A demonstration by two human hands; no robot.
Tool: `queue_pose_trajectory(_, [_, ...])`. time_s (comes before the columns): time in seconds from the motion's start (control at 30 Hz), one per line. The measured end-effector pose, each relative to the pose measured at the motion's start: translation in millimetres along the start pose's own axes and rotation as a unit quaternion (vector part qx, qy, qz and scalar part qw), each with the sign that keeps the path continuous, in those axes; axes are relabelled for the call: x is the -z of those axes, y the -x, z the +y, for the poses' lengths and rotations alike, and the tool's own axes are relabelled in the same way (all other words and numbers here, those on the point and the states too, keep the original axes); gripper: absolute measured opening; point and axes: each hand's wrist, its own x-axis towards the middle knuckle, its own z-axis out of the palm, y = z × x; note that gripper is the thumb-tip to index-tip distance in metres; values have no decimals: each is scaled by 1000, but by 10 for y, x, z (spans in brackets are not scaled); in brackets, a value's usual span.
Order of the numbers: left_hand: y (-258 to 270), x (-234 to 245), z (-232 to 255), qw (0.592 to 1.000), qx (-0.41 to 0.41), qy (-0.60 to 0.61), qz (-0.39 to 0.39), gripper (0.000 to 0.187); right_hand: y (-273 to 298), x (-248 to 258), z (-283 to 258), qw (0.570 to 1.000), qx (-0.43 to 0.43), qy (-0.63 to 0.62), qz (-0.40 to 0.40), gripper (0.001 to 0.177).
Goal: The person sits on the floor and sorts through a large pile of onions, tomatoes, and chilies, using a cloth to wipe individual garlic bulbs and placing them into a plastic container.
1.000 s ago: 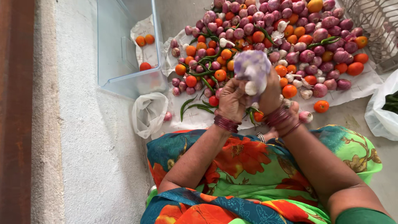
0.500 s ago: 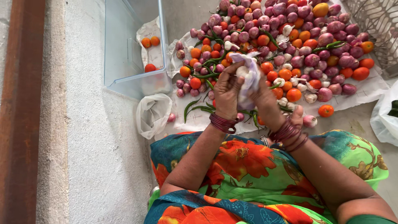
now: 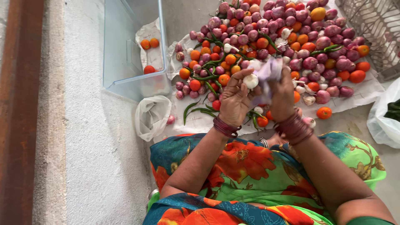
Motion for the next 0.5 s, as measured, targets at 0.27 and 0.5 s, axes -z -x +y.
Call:
queue_pose_trajectory(0.27, [-108, 342, -209, 995, -19, -15, 92, 27, 19, -7, -182, 963, -118, -243, -11, 52])
queue_pose_trajectory(0.5, [46, 420, -255, 977, -87, -190, 51, 20, 228, -139, 63, 956, 207, 175, -110, 44])
